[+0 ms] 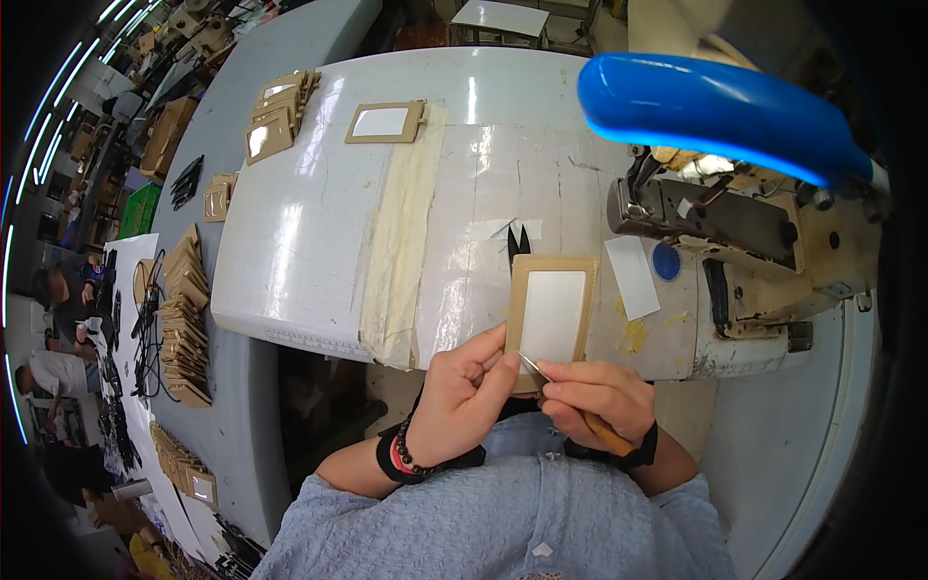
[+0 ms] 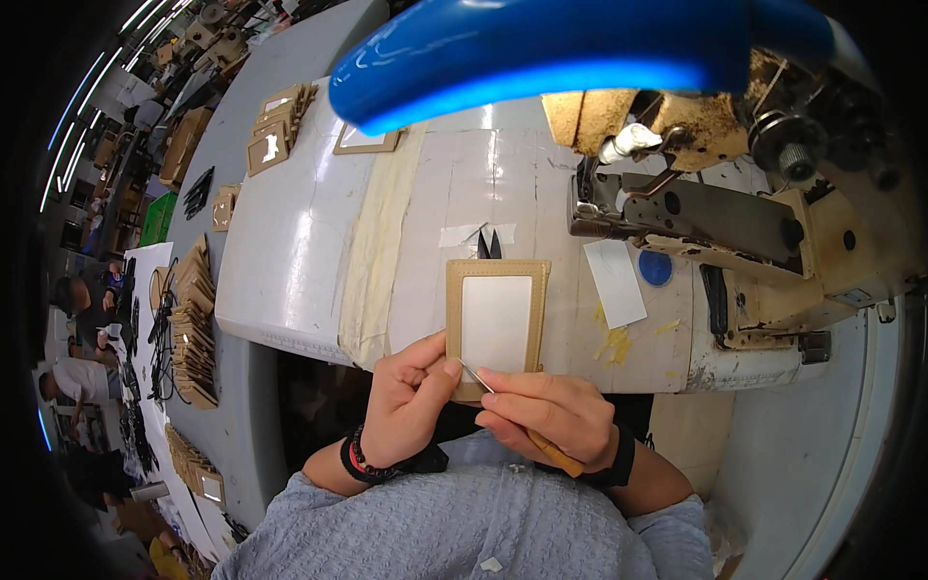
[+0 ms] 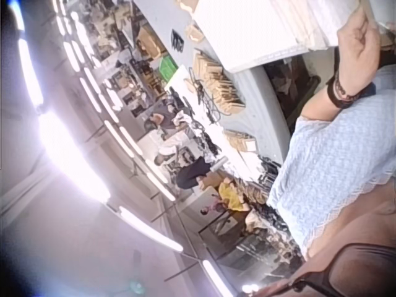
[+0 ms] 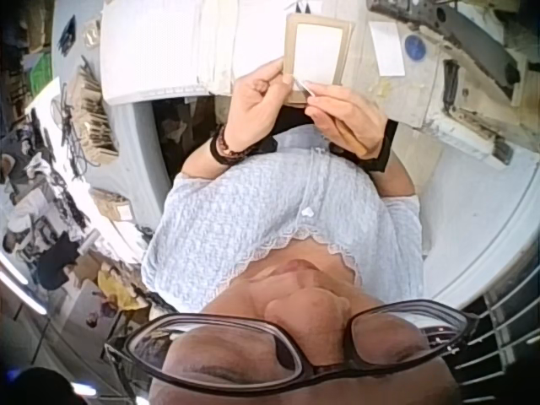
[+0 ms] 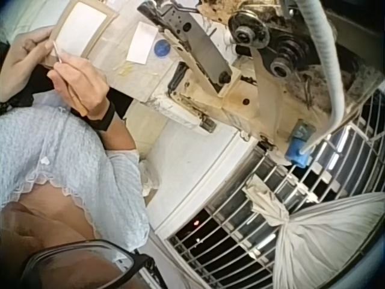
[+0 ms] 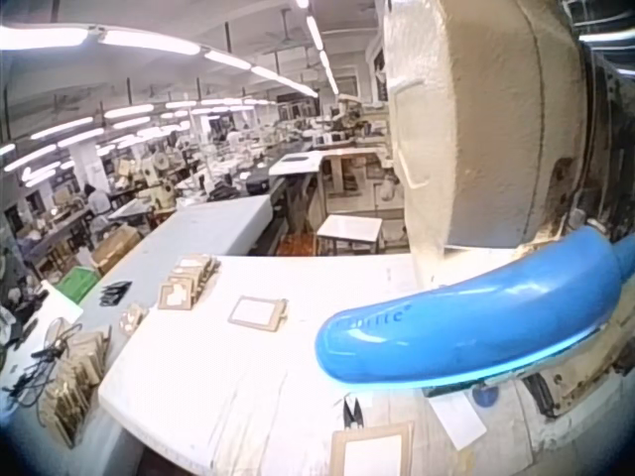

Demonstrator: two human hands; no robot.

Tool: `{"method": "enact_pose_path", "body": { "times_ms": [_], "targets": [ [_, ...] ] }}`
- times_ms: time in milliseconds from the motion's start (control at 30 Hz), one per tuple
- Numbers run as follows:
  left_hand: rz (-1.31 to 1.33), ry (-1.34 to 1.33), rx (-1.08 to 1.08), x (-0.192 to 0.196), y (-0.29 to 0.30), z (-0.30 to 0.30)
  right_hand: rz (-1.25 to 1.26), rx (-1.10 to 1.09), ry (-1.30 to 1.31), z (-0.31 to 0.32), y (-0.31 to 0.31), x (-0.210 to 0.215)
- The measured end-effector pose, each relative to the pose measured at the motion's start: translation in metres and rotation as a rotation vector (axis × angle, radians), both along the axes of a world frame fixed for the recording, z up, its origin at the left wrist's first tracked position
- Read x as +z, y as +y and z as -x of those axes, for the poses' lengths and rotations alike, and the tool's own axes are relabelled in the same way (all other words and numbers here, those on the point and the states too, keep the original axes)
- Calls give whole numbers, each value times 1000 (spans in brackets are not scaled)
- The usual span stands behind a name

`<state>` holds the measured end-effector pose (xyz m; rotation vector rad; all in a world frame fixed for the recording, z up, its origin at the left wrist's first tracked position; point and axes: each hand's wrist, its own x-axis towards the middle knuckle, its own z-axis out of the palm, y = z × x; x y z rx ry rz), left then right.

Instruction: The person uses a small pointed tool to press down the edges of a white insert on a cardboard frame. They then use scissors to trim excess material from the frame's edge. Finally, the person inspects the finished frame and places it on a stack of completed items.

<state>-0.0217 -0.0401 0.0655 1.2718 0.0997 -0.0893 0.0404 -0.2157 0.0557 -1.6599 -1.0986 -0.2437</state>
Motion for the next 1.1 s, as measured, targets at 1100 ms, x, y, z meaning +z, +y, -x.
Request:
{"method": "enact_pose_path", "body": {
  "times_ms": [1100],
  "targets": [
    [104, 138, -43, 8, -4, -5, -157, 113, 486, -10, 4, 2]
  ]
}}
